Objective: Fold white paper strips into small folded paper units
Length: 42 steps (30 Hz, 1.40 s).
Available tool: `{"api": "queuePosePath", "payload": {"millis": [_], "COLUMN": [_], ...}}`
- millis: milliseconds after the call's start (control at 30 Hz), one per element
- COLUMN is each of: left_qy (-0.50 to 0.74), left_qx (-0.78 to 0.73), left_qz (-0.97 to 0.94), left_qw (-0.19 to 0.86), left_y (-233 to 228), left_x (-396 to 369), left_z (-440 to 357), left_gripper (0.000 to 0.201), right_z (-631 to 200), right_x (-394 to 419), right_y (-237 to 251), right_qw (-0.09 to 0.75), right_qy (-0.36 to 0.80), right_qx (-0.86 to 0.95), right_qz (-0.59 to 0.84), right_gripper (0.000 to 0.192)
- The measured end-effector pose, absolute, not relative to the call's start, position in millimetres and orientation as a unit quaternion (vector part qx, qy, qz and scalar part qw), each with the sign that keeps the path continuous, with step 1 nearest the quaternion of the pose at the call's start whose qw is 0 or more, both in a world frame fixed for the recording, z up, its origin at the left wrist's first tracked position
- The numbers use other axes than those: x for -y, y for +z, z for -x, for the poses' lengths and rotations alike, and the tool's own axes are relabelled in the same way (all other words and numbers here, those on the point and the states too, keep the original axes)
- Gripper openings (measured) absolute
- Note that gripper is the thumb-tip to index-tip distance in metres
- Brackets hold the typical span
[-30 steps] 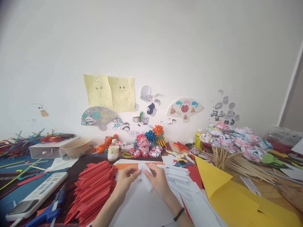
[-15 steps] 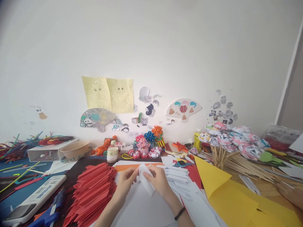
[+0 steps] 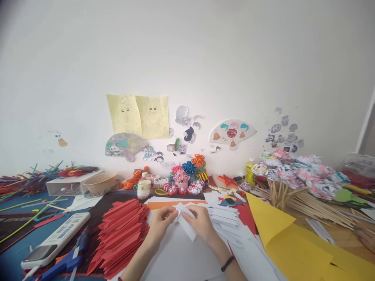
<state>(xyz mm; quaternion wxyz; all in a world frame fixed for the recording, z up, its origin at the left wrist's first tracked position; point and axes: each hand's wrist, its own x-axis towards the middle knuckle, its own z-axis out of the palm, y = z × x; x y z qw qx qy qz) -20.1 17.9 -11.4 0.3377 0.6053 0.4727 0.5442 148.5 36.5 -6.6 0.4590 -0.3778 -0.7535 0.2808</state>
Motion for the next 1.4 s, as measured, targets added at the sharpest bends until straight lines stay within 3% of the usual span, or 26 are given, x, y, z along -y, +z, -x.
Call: {"api": "queuePosePath", "payload": {"millis": [333,733,867,1167,1400], "left_qy": [0.51,0.515,0.501,0.397,0.312], "left_qx": [-0.484,-0.499,-0.525,-0.44,-0.388], "left_qz": [-0.654,-0.667,-0.68,-0.765,-0.772], "left_qw": [0.278,0.202,0.109,-0.252,-0.396], "left_y": [-9.2,-15.3,-13.8,-23.8,-22.2], "left_x": [-16.4,-15.6,-10.9,-7.6,-6.7], "left_z": [22.1,17.7,17.7,24.8,28.3], "left_gripper": [0.026,0.023,0.019,0.021,0.026], "right_z": [-150.8,-142.2,-141.6,-139.0,-136.6], "right_x": [-40.0,-37.8,-34.9,-34.2,-33.2], "right_y": [-8.4,-16.2,-13.5,-12.5,-13.3], "right_qw": [0.451,0.475,0.488,0.499,0.504], "right_qy": [0.348,0.344,0.396,0.431,0.43], "right_qx": [0.739,0.723,0.699,0.67,0.668], "right_qz": [0.359,0.365,0.34,0.341,0.339], "right_gripper": [0.029,0.033,0.039,0.045,0.046]}}
